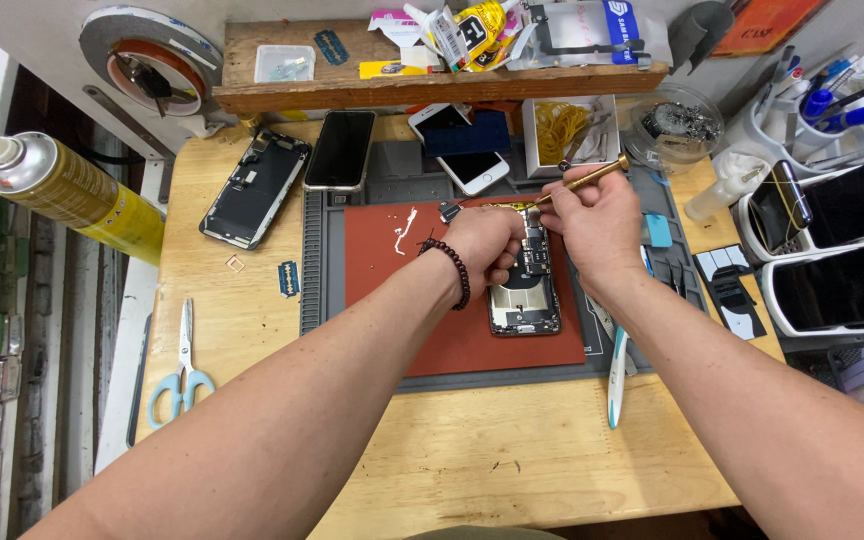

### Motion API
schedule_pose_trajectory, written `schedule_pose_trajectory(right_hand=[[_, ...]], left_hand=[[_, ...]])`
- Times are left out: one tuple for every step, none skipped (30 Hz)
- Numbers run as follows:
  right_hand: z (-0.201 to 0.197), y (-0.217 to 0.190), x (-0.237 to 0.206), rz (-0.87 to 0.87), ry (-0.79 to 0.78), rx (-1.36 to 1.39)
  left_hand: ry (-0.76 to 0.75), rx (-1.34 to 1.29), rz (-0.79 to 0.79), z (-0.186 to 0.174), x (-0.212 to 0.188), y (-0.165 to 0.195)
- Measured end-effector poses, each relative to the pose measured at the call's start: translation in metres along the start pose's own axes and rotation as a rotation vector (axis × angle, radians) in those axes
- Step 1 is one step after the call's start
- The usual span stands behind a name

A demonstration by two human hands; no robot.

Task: The person uses a screwdriver to remove screws from a disassembled smartphone and then uses tweezers to detach and reposition internal components. The person handles the phone chassis, screws, and small connectors while working on a red mat.

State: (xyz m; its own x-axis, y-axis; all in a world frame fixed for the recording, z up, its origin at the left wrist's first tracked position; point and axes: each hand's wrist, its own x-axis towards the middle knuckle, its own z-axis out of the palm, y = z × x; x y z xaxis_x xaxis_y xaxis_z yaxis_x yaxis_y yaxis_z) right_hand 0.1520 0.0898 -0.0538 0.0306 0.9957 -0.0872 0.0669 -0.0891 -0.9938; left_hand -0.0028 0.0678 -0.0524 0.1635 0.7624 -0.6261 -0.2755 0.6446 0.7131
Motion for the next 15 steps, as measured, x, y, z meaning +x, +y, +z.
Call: schedule_pose_trajectory(right_hand=[[0.0001, 0.0002, -0.0004, -0.002, -0.005, 0.003], [0.0, 0.0003, -0.0006, -0.005, -0.009, 0.006], [-0.0001, 0.0005, -0.0005, -0.008, -0.012, 0.01], [-0.0002, 0.0006, -0.0002, -0.012, -0.012, 0.008], [0.0001, 0.001, 0.0, -0.016, -0.013, 0.007], [0.0, 0.0013, 0.0, -0.019, -0.013, 0.006], [-0.0002, 0.0016, -0.0001, -0.02, -0.015, 0.008], [-0.0002, 0.0019, -0.0002, -0.021, -0.016, 0.01], [-0.0003, 0.0019, -0.0002, -0.023, -0.017, 0.011], [-0.0001, 0.0019, -0.0001, -0.02, -0.015, 0.005], [-0.0002, 0.0019, -0.0002, -0.017, -0.011, -0.002], [-0.0002, 0.0018, -0.0004, -0.013, -0.007, -0.009], [-0.0002, 0.0016, -0.0004, -0.011, -0.008, -0.009], [-0.0005, 0.0012, -0.0004, -0.01, -0.01, -0.009], [-0.0003, 0.001, -0.0004, -0.008, -0.011, -0.008]], left_hand=[[0.004, 0.003, -0.002, -0.0003, -0.0001, -0.0001], [0.007, 0.006, -0.004, -0.0005, 0.0003, -0.0002], [0.009, 0.01, -0.004, -0.0007, 0.0012, 0.0], [0.005, -0.01, -0.009, -0.0011, 0.0023, 0.0003], [0.002, -0.029, -0.014, -0.0021, 0.0035, 0.0006], [-0.002, -0.047, -0.02, -0.0025, 0.0047, 0.0007], [0.003, -0.051, -0.027, -0.0029, 0.0059, 0.0007], [0.009, -0.054, -0.034, -0.0037, 0.0069, 0.0008], [0.013, -0.057, -0.041, -0.004, 0.0079, 0.0009], [0.011, -0.056, -0.037, -0.0045, 0.0084, 0.0009], [0.008, -0.054, -0.034, -0.0047, 0.0088, 0.0006], [0.006, -0.053, -0.031, -0.0049, 0.009, 0.0003], [0.007, -0.056, -0.033, -0.0048, 0.0092, 0.0002], [0.009, -0.06, -0.036, -0.0045, 0.0092, 0.0002], [0.011, -0.064, -0.038, -0.0045, 0.0091, 0.0003]])
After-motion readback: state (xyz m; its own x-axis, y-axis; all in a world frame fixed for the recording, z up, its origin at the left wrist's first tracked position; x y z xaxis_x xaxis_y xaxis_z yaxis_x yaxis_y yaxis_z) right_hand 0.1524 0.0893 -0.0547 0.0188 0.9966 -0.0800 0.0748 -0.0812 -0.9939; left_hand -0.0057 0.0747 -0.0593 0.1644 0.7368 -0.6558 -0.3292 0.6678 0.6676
